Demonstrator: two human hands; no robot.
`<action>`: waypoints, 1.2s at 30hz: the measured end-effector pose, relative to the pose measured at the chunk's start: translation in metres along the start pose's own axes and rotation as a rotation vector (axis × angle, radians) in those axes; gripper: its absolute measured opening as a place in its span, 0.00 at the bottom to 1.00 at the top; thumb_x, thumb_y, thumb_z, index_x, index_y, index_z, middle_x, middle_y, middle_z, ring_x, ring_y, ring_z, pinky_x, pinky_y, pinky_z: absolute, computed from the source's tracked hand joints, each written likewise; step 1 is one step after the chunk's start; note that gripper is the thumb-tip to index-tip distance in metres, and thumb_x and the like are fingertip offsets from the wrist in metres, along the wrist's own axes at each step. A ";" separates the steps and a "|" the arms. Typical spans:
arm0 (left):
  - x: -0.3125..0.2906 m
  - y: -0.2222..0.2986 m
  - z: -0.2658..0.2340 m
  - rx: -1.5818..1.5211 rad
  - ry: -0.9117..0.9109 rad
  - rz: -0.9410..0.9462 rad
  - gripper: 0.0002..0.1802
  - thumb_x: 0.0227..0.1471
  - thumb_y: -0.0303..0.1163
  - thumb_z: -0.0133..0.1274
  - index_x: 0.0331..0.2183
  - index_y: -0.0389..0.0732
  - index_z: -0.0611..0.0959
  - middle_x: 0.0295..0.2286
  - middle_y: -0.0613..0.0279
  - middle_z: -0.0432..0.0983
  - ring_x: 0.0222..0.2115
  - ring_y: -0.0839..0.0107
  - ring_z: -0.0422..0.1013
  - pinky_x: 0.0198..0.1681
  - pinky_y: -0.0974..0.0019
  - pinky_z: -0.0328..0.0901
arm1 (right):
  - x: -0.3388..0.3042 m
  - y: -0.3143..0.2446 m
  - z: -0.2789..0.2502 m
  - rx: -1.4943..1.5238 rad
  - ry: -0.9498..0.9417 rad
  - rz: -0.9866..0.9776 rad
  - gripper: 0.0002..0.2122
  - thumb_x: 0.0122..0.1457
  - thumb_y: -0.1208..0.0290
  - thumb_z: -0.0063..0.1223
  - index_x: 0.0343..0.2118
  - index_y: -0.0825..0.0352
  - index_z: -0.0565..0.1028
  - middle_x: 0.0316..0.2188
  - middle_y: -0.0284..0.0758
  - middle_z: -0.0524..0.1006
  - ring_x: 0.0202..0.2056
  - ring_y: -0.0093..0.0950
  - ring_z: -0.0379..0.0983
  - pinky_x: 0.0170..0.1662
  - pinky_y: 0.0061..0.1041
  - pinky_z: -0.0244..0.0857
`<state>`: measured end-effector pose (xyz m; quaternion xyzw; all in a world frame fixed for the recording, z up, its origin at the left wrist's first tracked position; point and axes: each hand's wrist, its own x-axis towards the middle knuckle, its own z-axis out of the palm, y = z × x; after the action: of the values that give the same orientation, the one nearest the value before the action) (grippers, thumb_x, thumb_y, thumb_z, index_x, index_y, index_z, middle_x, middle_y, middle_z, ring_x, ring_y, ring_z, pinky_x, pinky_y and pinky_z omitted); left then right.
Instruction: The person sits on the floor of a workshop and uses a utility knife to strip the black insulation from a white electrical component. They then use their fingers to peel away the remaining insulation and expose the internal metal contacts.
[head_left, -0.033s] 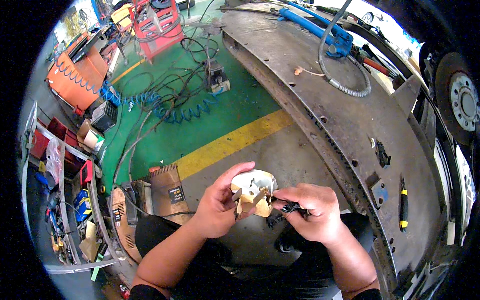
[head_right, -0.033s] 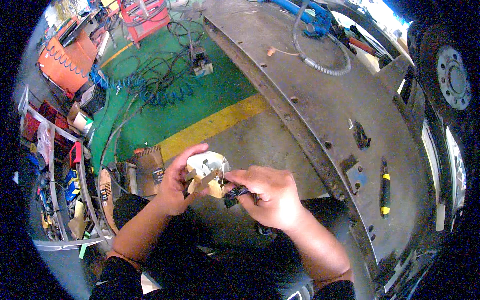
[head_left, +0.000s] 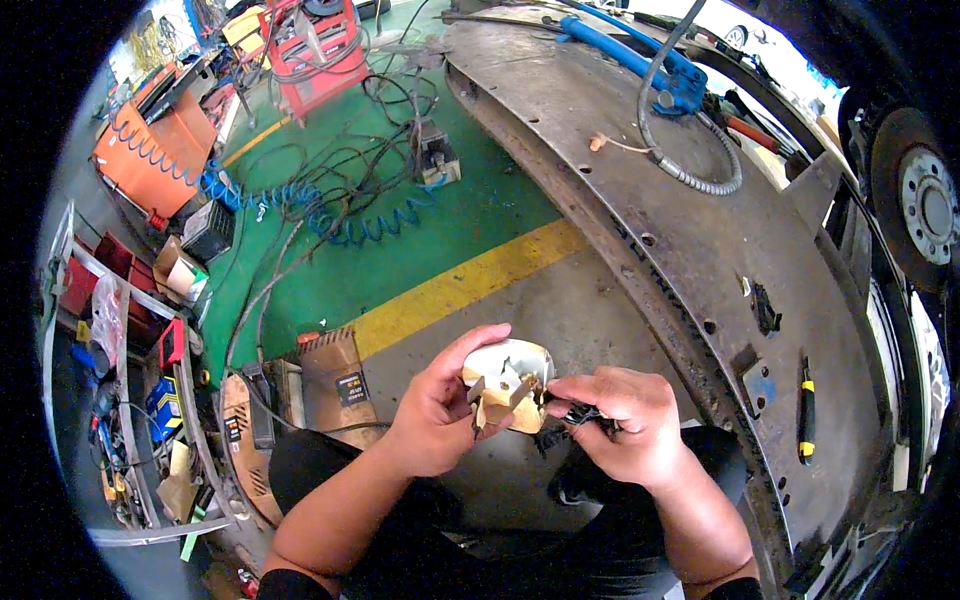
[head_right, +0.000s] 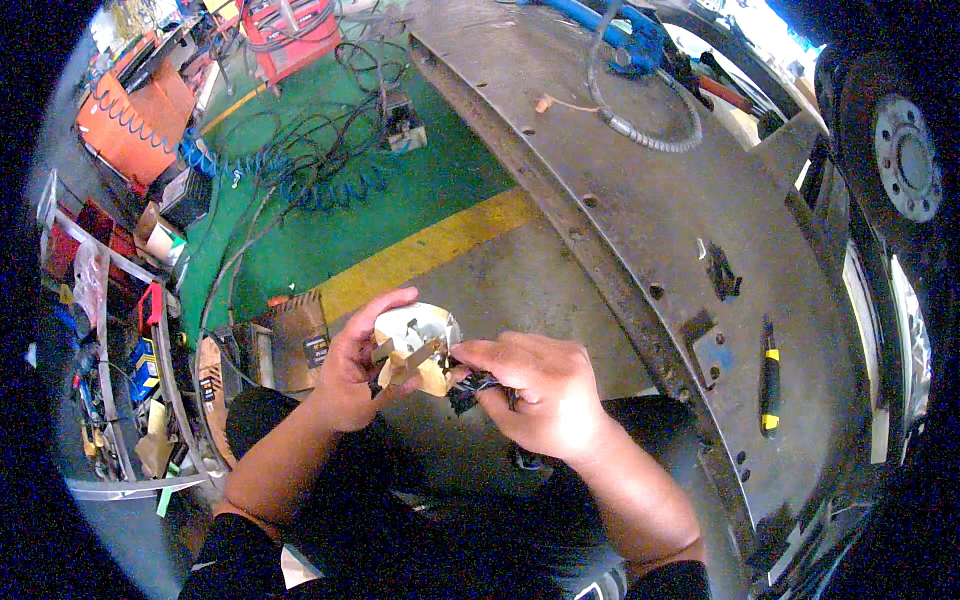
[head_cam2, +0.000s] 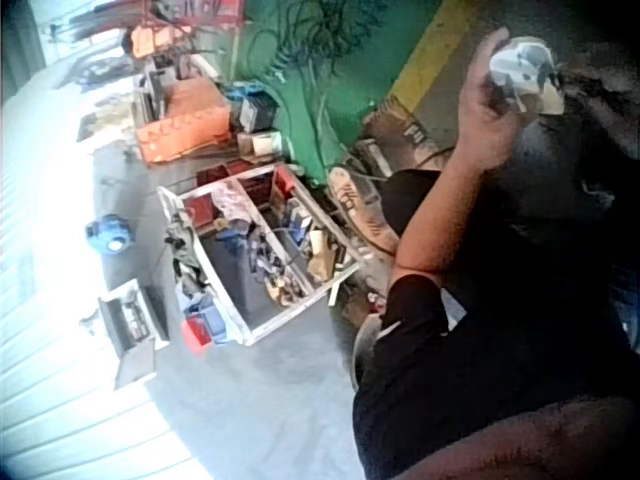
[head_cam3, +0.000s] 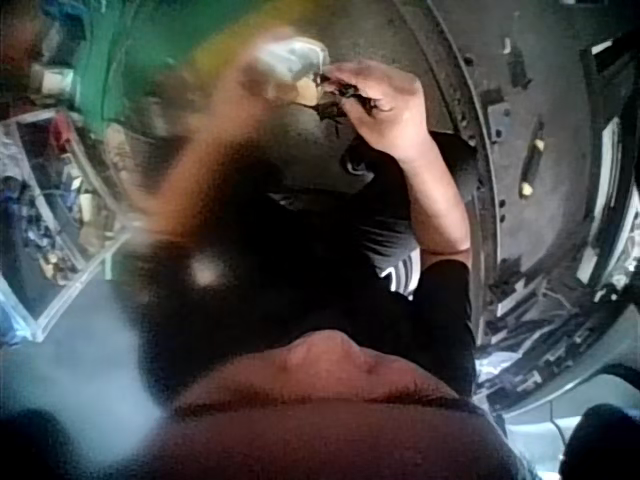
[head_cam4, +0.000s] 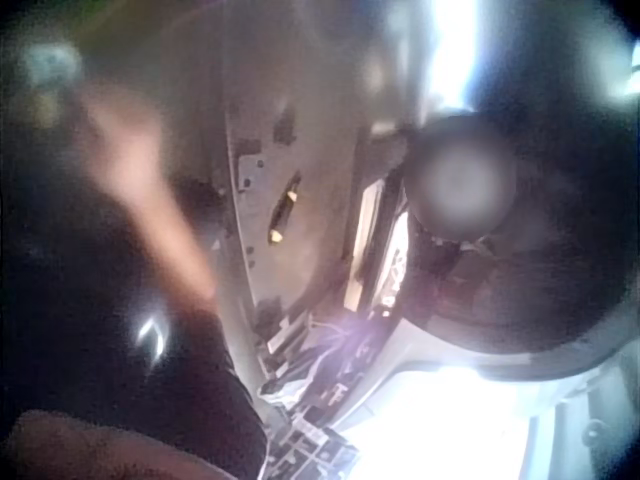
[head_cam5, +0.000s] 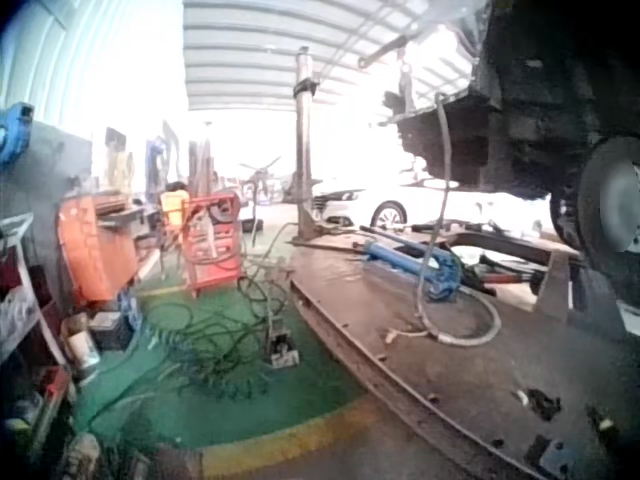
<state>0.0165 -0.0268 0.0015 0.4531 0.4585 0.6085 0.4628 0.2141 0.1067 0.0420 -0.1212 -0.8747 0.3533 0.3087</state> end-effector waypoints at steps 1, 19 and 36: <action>-0.001 -0.002 -0.001 -0.028 -0.001 0.001 0.45 0.48 0.17 0.60 0.65 0.42 0.61 0.57 0.60 0.66 0.56 0.68 0.66 0.61 0.61 0.60 | 0.001 -0.001 0.000 -0.027 -0.017 -0.004 0.18 0.42 0.84 0.61 0.39 0.63 0.80 0.27 0.33 0.81 0.27 0.35 0.79 0.29 0.30 0.72; -0.003 -0.002 -0.006 -0.500 -0.173 -0.053 0.47 0.49 0.18 0.59 0.67 0.42 0.57 0.56 0.61 0.69 0.56 0.70 0.67 0.59 0.62 0.62 | -0.007 -0.009 0.001 0.198 -0.079 -0.110 0.16 0.47 0.83 0.64 0.36 0.63 0.70 0.24 0.37 0.74 0.23 0.38 0.74 0.26 0.32 0.67; -0.003 -0.014 0.002 -0.126 0.020 0.073 0.44 0.49 0.14 0.58 0.65 0.38 0.61 0.55 0.60 0.69 0.55 0.70 0.68 0.58 0.66 0.63 | -0.012 -0.016 0.017 -0.016 0.017 0.318 0.17 0.48 0.62 0.73 0.33 0.66 0.77 0.24 0.37 0.77 0.23 0.33 0.76 0.28 0.30 0.69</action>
<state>0.0206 -0.0279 -0.0119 0.4334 0.4071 0.6570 0.4633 0.2129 0.0808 0.0382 -0.2636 -0.8448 0.3896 0.2551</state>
